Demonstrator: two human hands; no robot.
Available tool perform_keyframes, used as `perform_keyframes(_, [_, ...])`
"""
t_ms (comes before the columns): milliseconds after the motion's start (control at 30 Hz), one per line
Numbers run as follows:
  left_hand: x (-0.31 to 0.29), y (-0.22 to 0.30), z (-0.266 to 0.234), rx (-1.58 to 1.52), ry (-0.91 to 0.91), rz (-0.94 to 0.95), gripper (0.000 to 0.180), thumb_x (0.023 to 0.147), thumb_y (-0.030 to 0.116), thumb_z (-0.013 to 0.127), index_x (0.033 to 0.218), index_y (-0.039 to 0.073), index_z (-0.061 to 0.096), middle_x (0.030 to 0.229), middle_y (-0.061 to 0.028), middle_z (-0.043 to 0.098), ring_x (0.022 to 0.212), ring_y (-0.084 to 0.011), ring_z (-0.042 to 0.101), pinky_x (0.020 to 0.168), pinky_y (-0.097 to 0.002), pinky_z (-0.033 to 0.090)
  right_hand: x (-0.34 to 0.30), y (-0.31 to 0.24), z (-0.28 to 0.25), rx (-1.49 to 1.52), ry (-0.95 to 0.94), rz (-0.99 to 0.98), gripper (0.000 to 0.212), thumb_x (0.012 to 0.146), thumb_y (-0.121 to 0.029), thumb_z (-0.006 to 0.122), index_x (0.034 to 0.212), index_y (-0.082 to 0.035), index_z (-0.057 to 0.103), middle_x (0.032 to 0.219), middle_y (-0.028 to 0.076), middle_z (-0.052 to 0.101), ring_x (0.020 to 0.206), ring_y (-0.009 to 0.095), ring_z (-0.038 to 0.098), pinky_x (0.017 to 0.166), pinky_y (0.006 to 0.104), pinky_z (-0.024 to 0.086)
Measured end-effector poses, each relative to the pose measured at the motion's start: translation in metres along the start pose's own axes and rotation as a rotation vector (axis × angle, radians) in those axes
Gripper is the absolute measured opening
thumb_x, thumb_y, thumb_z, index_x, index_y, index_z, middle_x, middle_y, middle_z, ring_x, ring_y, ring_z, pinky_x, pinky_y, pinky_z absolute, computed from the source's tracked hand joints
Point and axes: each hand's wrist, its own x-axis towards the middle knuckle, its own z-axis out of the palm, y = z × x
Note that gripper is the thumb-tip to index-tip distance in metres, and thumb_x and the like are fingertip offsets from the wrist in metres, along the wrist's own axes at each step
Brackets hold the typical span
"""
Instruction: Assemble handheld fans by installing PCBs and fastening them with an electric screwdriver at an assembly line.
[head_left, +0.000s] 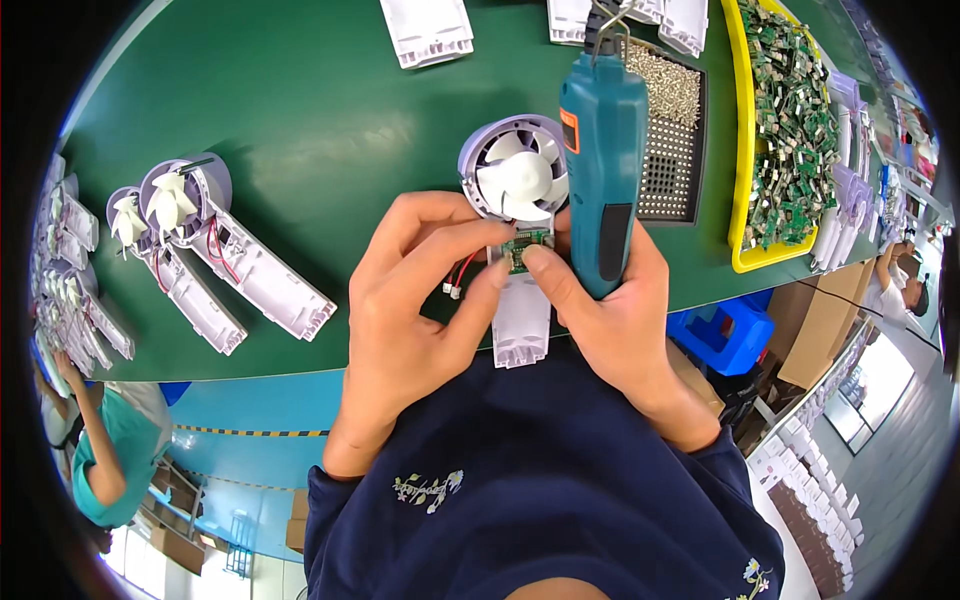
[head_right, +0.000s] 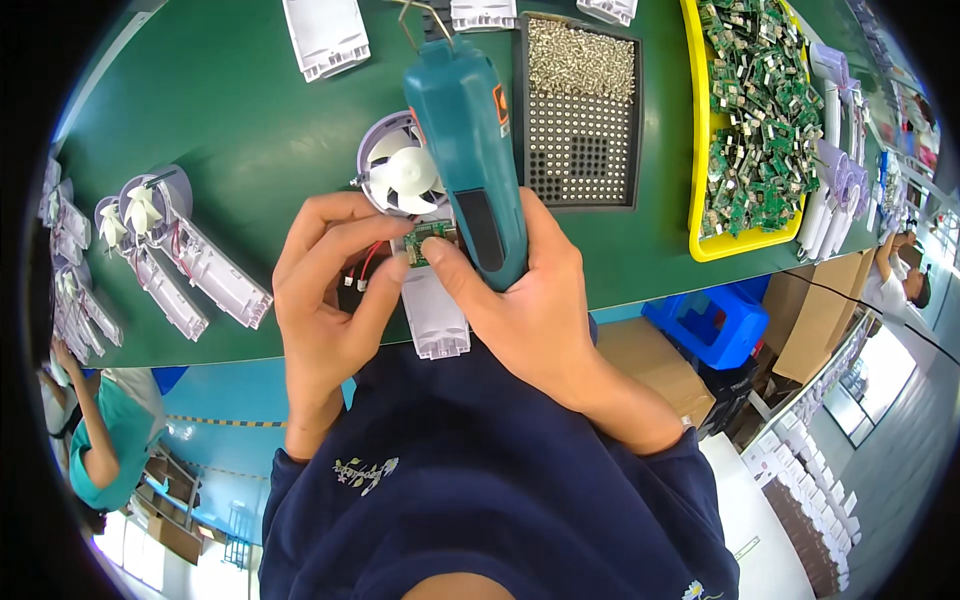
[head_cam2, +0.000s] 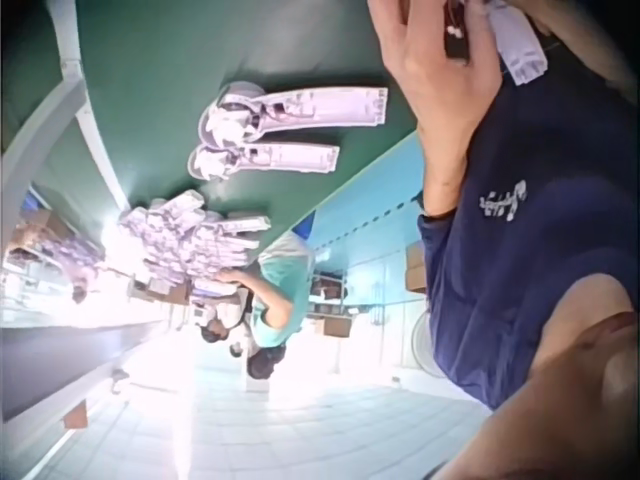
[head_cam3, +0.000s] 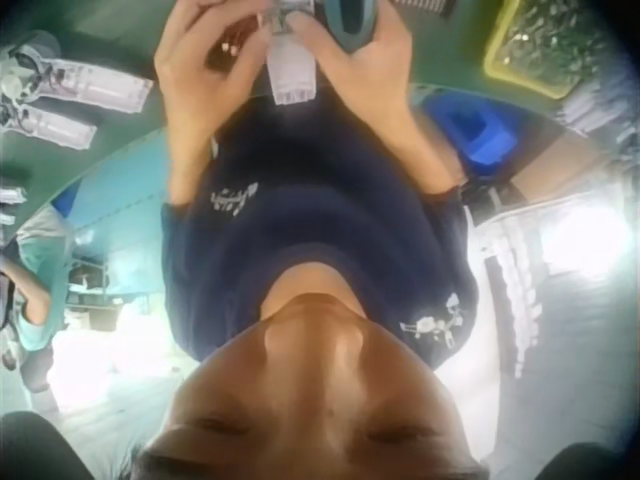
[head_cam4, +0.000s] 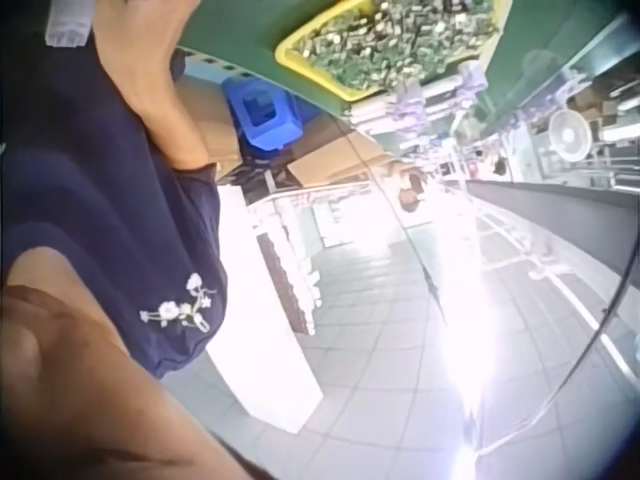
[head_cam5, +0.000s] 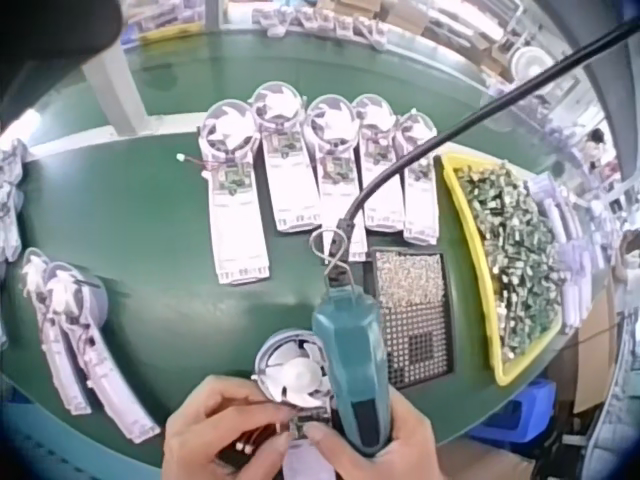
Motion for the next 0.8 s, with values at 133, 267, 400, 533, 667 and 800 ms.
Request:
perform_keyframes(133, [0.001, 0.003, -0.002, 0.043, -0.045, -0.016, 0.028, 0.073, -0.005, 0.075, 0.099, 0.002, 0.069, 0.100, -0.0086, 0.059, 0.081, -0.0180, 0.064, 0.067, -0.0276, 0.053, 0.001, 0.001, 0.000, -0.009, -0.004, -0.001, 0.028, 0.084, -0.011, 0.076, 0.104, 0.001, 0.061, 0.087, 0.007, 0.071, 0.081, 0.009, 0.064, 0.073, 0.0268, 0.052])
perform_keyframes(267, [0.001, 0.001, -0.001, 0.043, -0.036, -0.014, 0.031, 0.071, -0.005, 0.076, 0.100, 0.002, 0.069, 0.100, -0.0082, 0.059, 0.079, -0.0169, 0.064, 0.066, -0.0275, 0.053, 0.004, 0.003, 0.000, -0.009, -0.006, -0.010, 0.029, 0.084, -0.010, 0.076, 0.106, 0.001, 0.061, 0.088, 0.007, 0.071, 0.081, 0.009, 0.065, 0.073, 0.0274, 0.052])
perform_keyframes(400, [-0.002, 0.005, 0.003, 0.026, -0.028, -0.047, 0.030, 0.073, -0.006, 0.075, 0.102, 0.001, 0.068, 0.100, -0.0092, 0.061, 0.075, -0.0159, 0.064, 0.066, -0.0260, 0.053, 0.005, 0.005, 0.001, 0.012, -0.002, -0.031, 0.029, 0.083, -0.010, 0.076, 0.106, 0.000, 0.062, 0.088, 0.007, 0.071, 0.080, 0.010, 0.066, 0.073, 0.0277, 0.053])
perform_keyframes(533, [-0.004, 0.010, 0.008, -0.094, -0.007, -0.185, 0.027, 0.077, -0.007, 0.071, 0.102, 0.000, 0.066, 0.100, -0.0114, 0.065, 0.075, -0.0145, 0.065, 0.067, -0.0240, 0.054, 0.005, 0.005, 0.001, -0.015, 0.007, -0.052, 0.027, 0.082, -0.008, 0.075, 0.105, 0.001, 0.063, 0.087, 0.007, 0.071, 0.080, 0.010, 0.066, 0.073, 0.0273, 0.053])
perform_keyframes(667, [-0.005, 0.008, 0.009, -0.144, 0.006, -0.208, 0.024, 0.081, -0.007, 0.069, 0.104, -0.001, 0.064, 0.099, -0.0103, 0.066, 0.077, -0.0119, 0.065, 0.068, -0.0236, 0.053, 0.006, 0.002, 0.004, 0.000, 0.017, -0.023, 0.026, 0.082, -0.007, 0.075, 0.104, 0.001, 0.065, 0.087, 0.006, 0.071, 0.079, 0.008, 0.066, 0.071, 0.0258, 0.053])
perform_keyframes(800, [-0.007, 0.012, 0.009, -0.168, 0.010, -0.264, 0.024, 0.084, -0.006, 0.068, 0.106, -0.002, 0.063, 0.097, -0.0087, 0.067, 0.077, -0.0104, 0.064, 0.068, -0.0230, 0.052, 0.005, 0.001, 0.007, 0.032, 0.028, -0.011, 0.024, 0.082, -0.006, 0.075, 0.103, 0.001, 0.066, 0.086, 0.005, 0.071, 0.078, 0.007, 0.065, 0.069, 0.0249, 0.053])
